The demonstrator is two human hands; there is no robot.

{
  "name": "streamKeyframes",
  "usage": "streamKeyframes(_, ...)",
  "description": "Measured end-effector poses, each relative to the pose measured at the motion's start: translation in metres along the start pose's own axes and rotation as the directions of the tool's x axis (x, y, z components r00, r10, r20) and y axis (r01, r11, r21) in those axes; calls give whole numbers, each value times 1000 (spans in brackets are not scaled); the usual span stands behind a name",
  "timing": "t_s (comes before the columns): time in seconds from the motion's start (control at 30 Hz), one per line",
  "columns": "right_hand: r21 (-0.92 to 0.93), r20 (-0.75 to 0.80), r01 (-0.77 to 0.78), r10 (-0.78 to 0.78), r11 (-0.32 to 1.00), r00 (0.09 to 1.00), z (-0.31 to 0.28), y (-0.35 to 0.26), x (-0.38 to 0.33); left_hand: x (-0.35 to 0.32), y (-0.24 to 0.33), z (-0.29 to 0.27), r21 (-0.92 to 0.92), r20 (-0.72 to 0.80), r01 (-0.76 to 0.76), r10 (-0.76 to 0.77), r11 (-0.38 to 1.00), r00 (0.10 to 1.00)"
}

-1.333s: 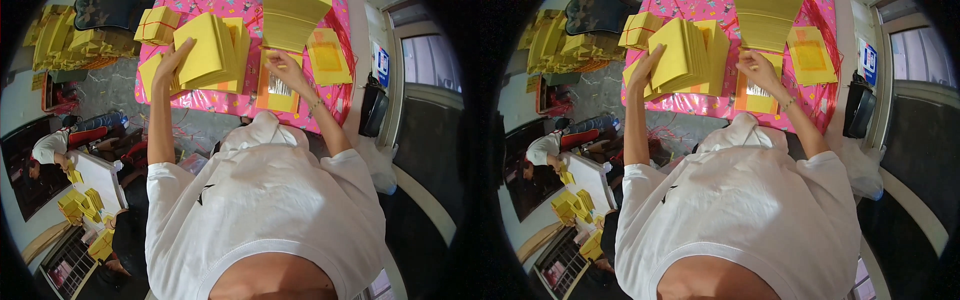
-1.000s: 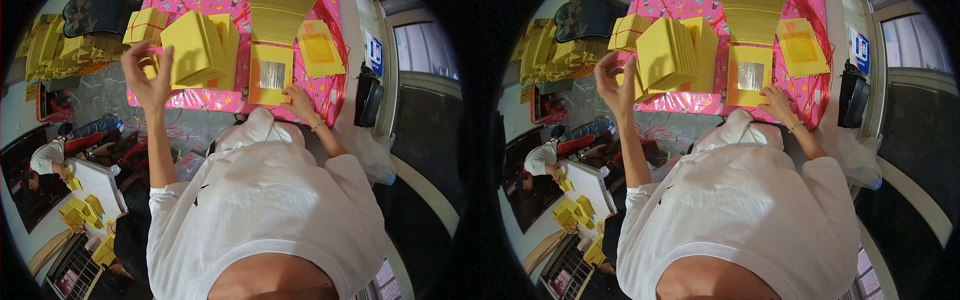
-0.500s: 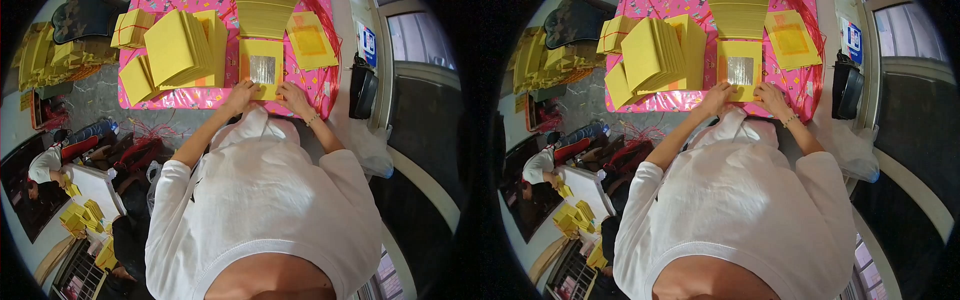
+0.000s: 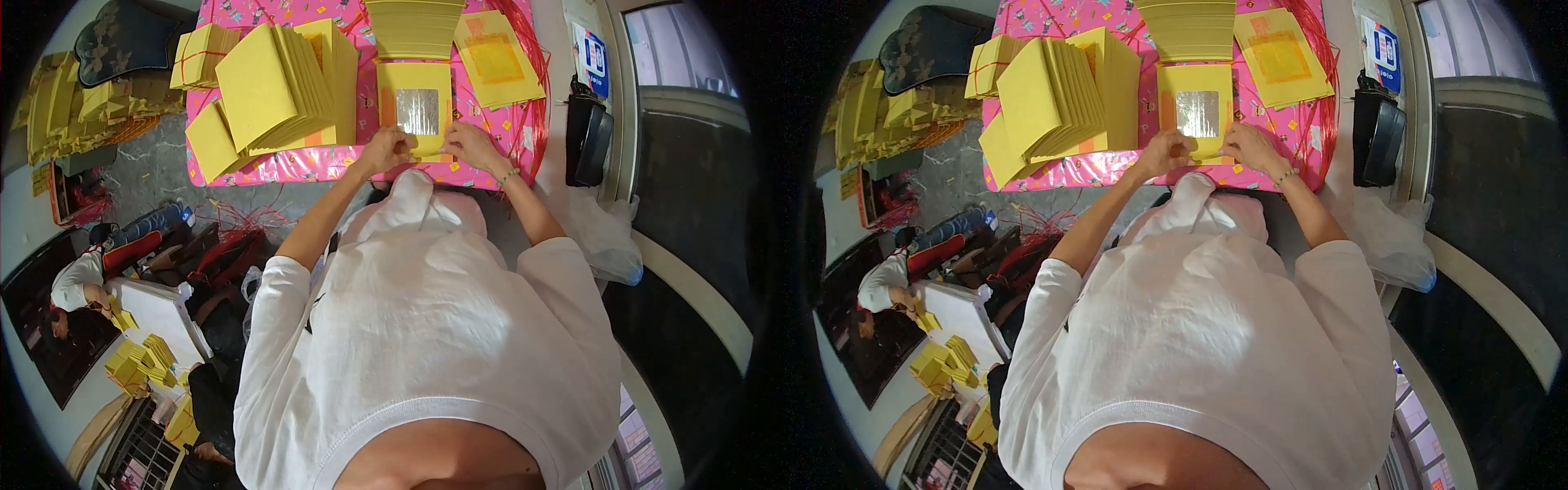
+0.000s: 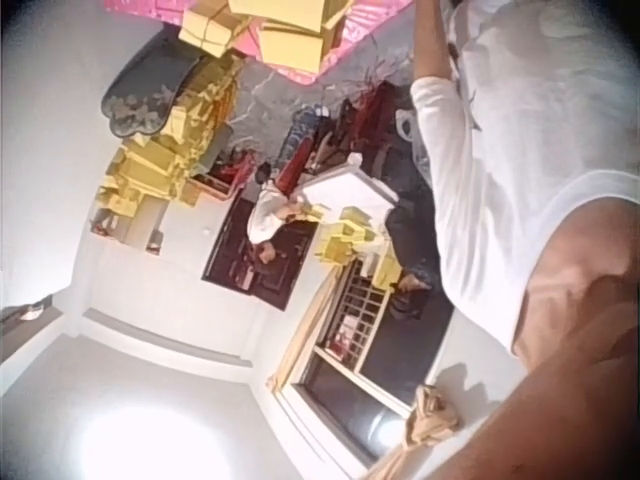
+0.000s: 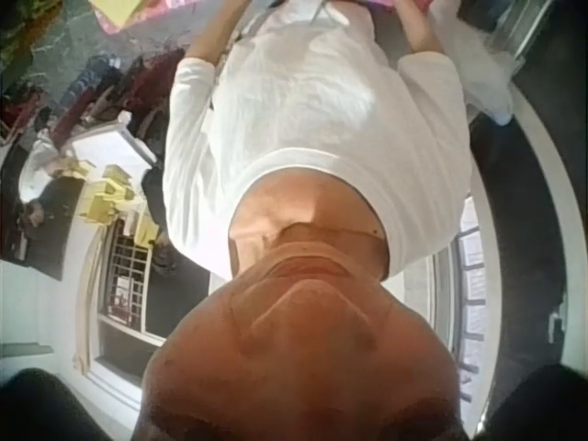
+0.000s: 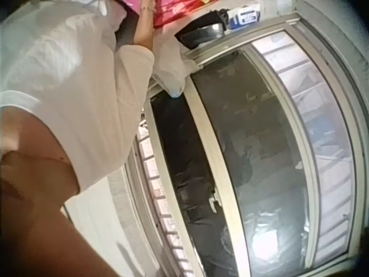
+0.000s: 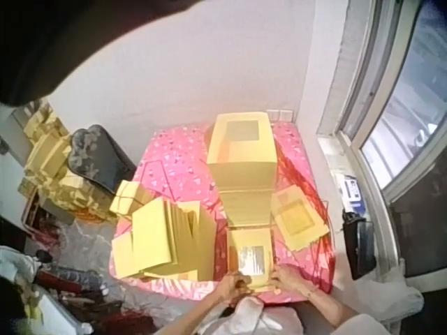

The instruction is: Bundling stacks of yellow paper sheets using red string.

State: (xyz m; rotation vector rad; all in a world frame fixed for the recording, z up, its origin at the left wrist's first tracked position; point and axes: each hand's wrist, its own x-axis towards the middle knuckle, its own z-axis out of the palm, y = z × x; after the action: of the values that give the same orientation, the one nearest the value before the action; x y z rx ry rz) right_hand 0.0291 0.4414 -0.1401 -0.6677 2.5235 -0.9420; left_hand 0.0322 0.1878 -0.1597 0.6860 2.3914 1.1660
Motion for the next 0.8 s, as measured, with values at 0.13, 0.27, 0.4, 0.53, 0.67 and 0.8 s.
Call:
streamKeyframes(0.13, 25, 60, 17, -18, 1000, 998, -3, 3, 5, 1, -7, 5, -276, -20, 73, -81, 958, 996)
streamKeyframes(0.27, 45, 92, -22, 18, 999, 996, -4, 3, 7, 1, -2, 1, -304, 41, 155, -149, 940, 988)
streamKeyframes(0.4, 31, 14, 58, -59, 998, 998, -3, 2, 8, 2, 3, -2, -19, -5, -25, 25, 999, 1000)
streamKeyframes(0.53, -80, -74, -10, 4, 997, 997, -7, -18, 8, -1, 19, 2, 261, -45, -129, 145, 957, 988)
streamKeyframes(0.67, 76, -175, -56, 69, 996, 982, -24, -37, 11, 4, 35, -3, 398, -115, -15, 66, 917, 991)
streamKeyframes(0.8, 279, -535, 20, 138, 960, 834, -16, -26, 19, 11, 54, -31, 351, -209, 18, 60, 936, 976)
